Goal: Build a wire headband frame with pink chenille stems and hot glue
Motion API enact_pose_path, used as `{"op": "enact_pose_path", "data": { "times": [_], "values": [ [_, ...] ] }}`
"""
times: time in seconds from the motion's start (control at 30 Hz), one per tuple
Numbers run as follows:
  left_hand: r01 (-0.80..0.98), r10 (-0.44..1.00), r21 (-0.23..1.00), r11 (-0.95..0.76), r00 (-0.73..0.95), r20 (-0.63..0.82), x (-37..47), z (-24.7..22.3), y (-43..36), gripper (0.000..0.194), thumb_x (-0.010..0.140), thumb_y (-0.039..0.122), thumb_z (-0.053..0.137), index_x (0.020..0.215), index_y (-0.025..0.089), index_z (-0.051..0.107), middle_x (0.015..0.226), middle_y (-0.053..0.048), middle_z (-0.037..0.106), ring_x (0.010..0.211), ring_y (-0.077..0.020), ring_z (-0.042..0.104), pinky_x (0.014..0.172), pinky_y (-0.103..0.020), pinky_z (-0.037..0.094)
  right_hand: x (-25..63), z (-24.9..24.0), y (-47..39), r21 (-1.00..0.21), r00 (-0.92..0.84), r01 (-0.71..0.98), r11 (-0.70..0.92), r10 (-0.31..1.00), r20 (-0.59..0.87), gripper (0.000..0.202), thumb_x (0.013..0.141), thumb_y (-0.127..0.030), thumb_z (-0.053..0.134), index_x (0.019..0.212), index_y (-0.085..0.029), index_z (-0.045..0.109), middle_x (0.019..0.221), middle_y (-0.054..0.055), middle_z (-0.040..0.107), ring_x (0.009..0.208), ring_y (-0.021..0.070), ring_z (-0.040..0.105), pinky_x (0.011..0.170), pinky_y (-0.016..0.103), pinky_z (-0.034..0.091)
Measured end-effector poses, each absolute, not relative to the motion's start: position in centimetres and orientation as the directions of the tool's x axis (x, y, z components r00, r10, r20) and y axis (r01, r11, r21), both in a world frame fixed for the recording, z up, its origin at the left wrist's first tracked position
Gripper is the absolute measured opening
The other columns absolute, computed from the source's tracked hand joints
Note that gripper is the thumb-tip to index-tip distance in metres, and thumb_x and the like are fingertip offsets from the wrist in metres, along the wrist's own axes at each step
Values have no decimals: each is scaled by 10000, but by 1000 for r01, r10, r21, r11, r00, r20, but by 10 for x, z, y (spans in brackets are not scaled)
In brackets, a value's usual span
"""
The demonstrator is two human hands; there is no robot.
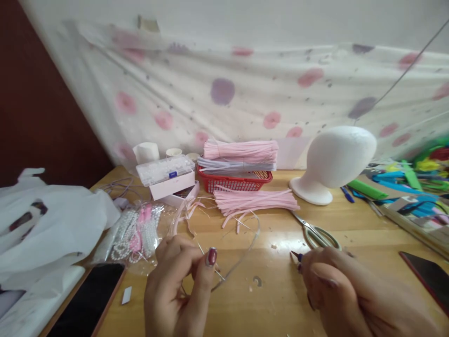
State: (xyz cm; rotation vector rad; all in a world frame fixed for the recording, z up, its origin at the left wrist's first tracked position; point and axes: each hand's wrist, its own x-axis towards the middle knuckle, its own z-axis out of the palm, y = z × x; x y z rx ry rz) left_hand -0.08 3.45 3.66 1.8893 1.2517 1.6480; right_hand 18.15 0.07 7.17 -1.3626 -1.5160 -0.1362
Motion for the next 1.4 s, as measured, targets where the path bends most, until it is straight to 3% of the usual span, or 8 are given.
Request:
{"op": "enact_pose_path", "data": {
  "times": [0.23, 0.33, 0.4, 0.53, 0.7, 1.03, 1.23, 1.4],
  "values": [
    [352, 678, 642, -681, -27, 734, 4, 66, 37, 312, 945, 194, 526, 636, 208, 486, 619, 43, 429, 618, -124, 453, 699, -320, 365, 200, 75, 14, -442, 117, 693, 570, 516, 849, 472, 987, -222, 504, 517, -201, 479, 578, -20, 531, 616, 125, 556, 656, 290, 417],
    [329, 664, 647, -688, -76, 744, 6, 74, 34, 325, 960, 227, 511, 637, 209, 484, 617, 45, 416, 614, -123, 440, 703, -328, 354, 199, 74, 10, -462, 242, 770, 441, 469, 850, 52, 872, -272, 689, 836, -251, 719, 938, 26, 701, 934, 206, 641, 828, 353, 472],
    [319, 651, 638, -701, -79, 755, 8, 76, 29, 329, 962, 228, 509, 635, 208, 478, 619, 45, 417, 612, -122, 436, 690, -331, 345, 193, 70, 4, -595, 417, 703, 390, 451, 789, 285, 846, -324, 721, 1123, -258, 702, 932, 32, 715, 831, 191, 668, 753, 340, 516],
    [310, 615, 600, -738, -58, 787, 13, 77, 19, 315, 943, 158, 510, 634, 201, 465, 611, 54, 420, 589, -108, 430, 686, -335, 335, 183, 56, -6, -770, 635, 497, 400, 436, 637, 248, 935, -340, 607, 1124, -213, 707, 724, -12, 684, 418, 63, 496, 467, 240, 453],
    [311, 593, 572, -759, -34, 805, 19, 74, 11, 278, 916, 117, 519, 653, 203, 487, 606, 50, 450, 601, -117, 444, 654, -331, 328, 191, 43, -10, -755, 628, 493, 432, 424, 652, 357, 907, -327, 635, 1227, -168, 632, 721, 28, 716, 728, 177, 708, 661, 299, 550],
    [393, 505, 420, -818, 142, 851, 25, 68, 1, 270, 893, 138, 506, 643, 212, 438, 486, 70, 412, 563, -137, 457, 809, -422, 368, 192, 52, -30, -799, 701, 405, 445, 409, 584, 295, 880, -353, 673, 1114, -177, 634, 686, 9, 685, 664, 186, 680, 742, 376, 560],
    [394, 385, 207, -895, 452, 804, 20, 60, -2, 299, 883, 92, 495, 607, 187, 433, 497, 54, 474, 595, -134, 449, 846, -423, 359, 202, 87, -39, -706, 450, 540, 458, 551, 702, 160, 846, -326, 694, 972, -228, 696, 1082, 74, 679, 1108, 246, 621, 919, 365, 497],
    [346, 434, 301, -889, 424, 795, 16, 55, -9, 328, 914, 123, 485, 600, 183, 409, 494, 59, 457, 604, -130, 450, 884, -432, 342, 215, 84, -24, -713, 215, 557, 426, 755, 620, 166, 840, -332, 708, 972, -232, 690, 952, 51, 697, 916, 209, 662, 786, 331, 522]
  ]
}}
